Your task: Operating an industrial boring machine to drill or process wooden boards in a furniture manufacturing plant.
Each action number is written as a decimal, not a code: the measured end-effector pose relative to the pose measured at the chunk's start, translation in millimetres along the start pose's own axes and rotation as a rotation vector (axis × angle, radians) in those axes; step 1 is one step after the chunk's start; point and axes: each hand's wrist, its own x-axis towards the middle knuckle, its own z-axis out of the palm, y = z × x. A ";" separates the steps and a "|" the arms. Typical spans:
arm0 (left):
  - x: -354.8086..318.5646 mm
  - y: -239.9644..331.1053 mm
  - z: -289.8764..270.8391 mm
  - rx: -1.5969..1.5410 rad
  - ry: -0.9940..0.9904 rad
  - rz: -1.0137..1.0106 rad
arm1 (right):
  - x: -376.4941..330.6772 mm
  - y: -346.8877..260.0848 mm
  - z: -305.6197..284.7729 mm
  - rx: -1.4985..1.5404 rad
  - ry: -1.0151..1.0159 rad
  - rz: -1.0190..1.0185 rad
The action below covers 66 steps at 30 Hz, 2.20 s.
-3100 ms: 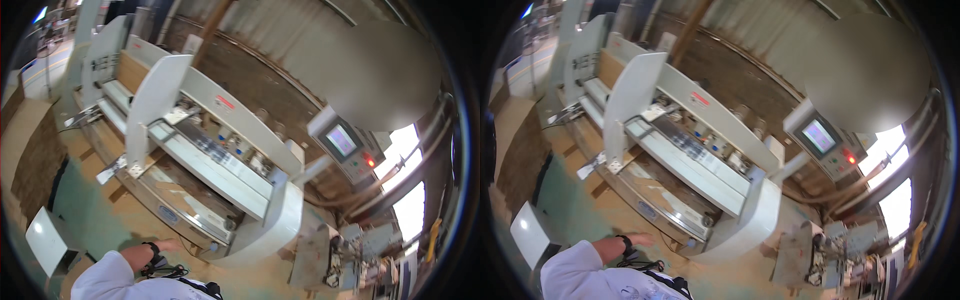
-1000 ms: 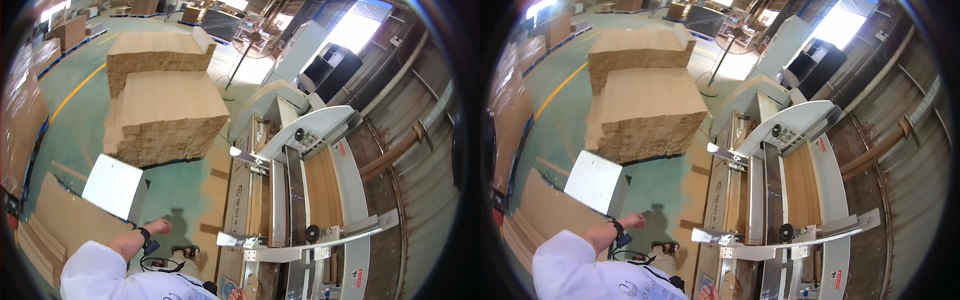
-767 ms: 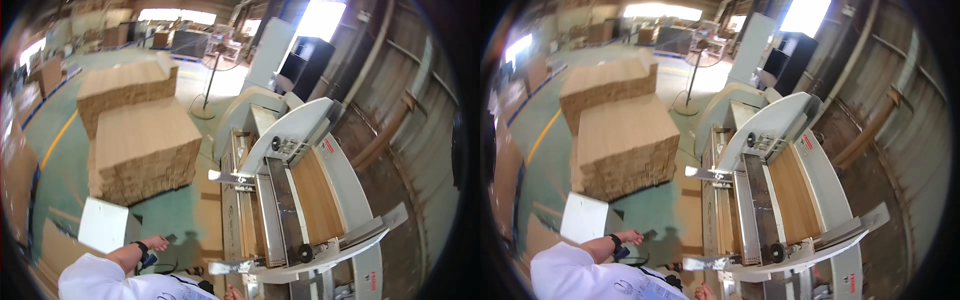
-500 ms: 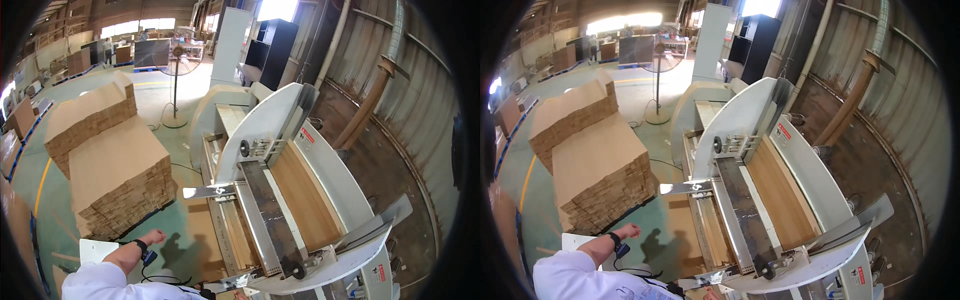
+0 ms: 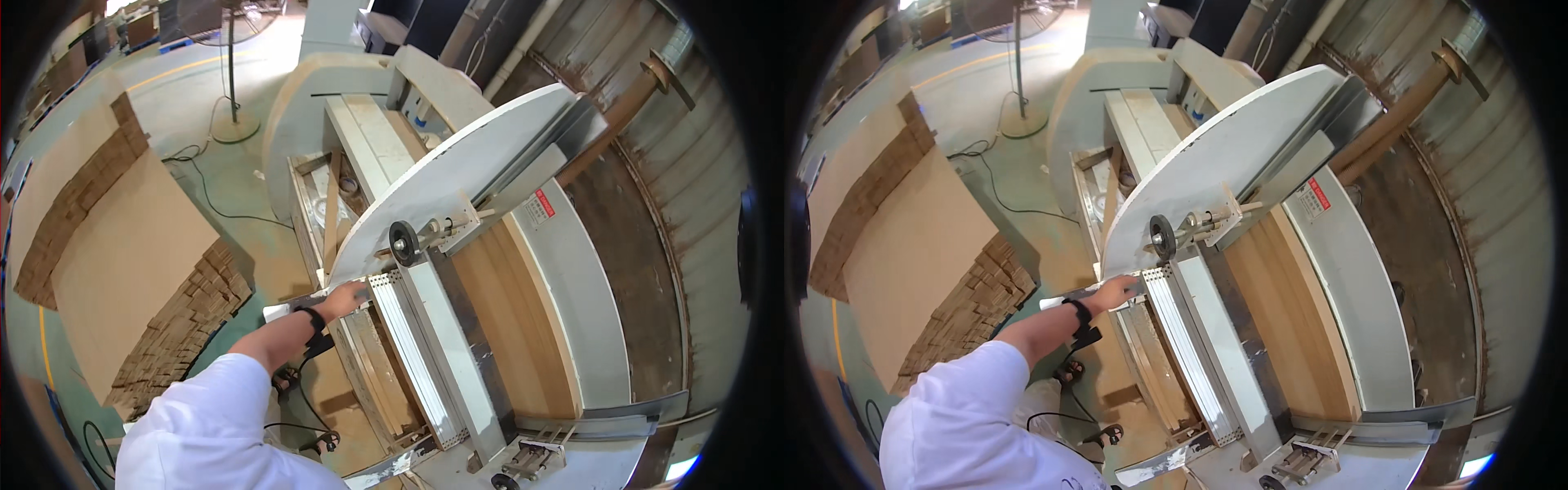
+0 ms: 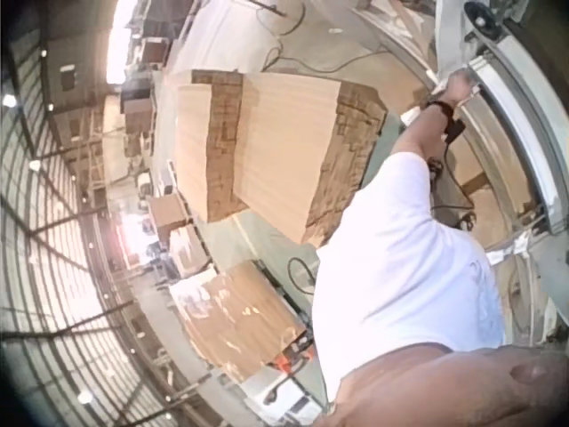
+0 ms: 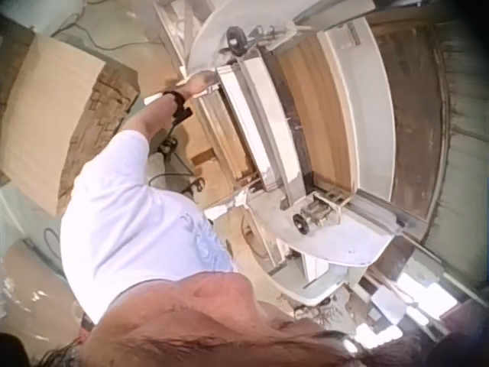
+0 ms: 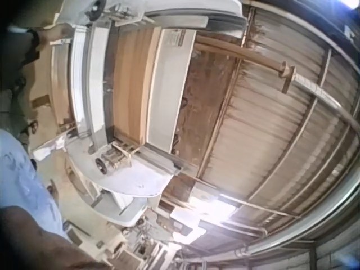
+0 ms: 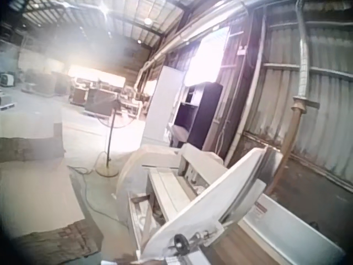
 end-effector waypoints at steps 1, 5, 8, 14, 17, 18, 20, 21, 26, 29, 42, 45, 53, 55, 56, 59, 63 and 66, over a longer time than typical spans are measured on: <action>19.8 3.8 9.9 0.018 -0.030 -0.005 | -3.8 -3.6 13.0 0.025 0.021 0.008; 64.5 -2.7 36.6 0.134 -0.125 0.003 | -17.2 -6.2 66.3 0.144 0.084 0.010; 58.5 -14.3 35.6 0.075 -0.111 -0.023 | -20.8 -5.8 110.1 0.223 0.107 -0.016; 47.3 -31.2 32.0 0.063 -0.110 0.107 | -10.6 20.2 154.9 0.378 0.136 -0.076; 48.8 -6.2 27.1 0.135 -0.183 -0.106 | -17.0 44.4 171.3 0.441 0.159 -0.096; 49.8 -5.2 28.7 0.163 -0.194 -0.092 | -21.6 51.7 174.9 0.455 0.169 -0.098; 56.8 -8.6 27.0 0.148 -0.243 -0.019 | -29.7 62.4 179.4 0.480 0.184 -0.109; 53.0 -11.3 25.3 0.114 -0.188 -0.052 | -33.6 67.5 182.5 0.486 0.189 -0.108; 63.5 26.4 22.0 0.146 -0.318 -0.140 | -42.1 87.2 197.6 0.525 0.252 -0.063; 84.7 1.7 24.3 0.116 -0.236 -0.097 | -43.9 86.8 206.0 0.525 0.281 -0.033; 116.4 -88.2 55.1 -0.154 -0.305 0.175 | -23.5 49.6 212.9 0.452 0.281 0.041; 89.8 -19.2 76.5 -0.285 -0.366 -0.403 | -22.5 48.8 209.5 0.439 0.323 0.073; 62.2 9.5 23.3 -0.278 -0.395 -0.301 | -34.0 71.6 206.0 0.361 0.352 0.057; 50.0 18.7 35.4 0.371 -0.317 0.414 | -53.0 103.8 208.2 0.158 0.383 -0.061; 44.9 32.4 44.7 0.429 -0.362 0.572 | -61.7 109.9 210.5 0.042 0.399 -0.119; 18.0 76.0 85.2 0.500 -0.730 0.752 | -52.9 129.3 200.2 0.649 0.379 0.344; -16.9 104.0 159.0 0.654 -0.857 0.947 | -52.7 132.7 185.1 0.564 0.409 0.342; -30.7 112.7 192.1 0.600 -0.896 0.989 | -40.3 126.2 156.9 0.578 0.350 0.327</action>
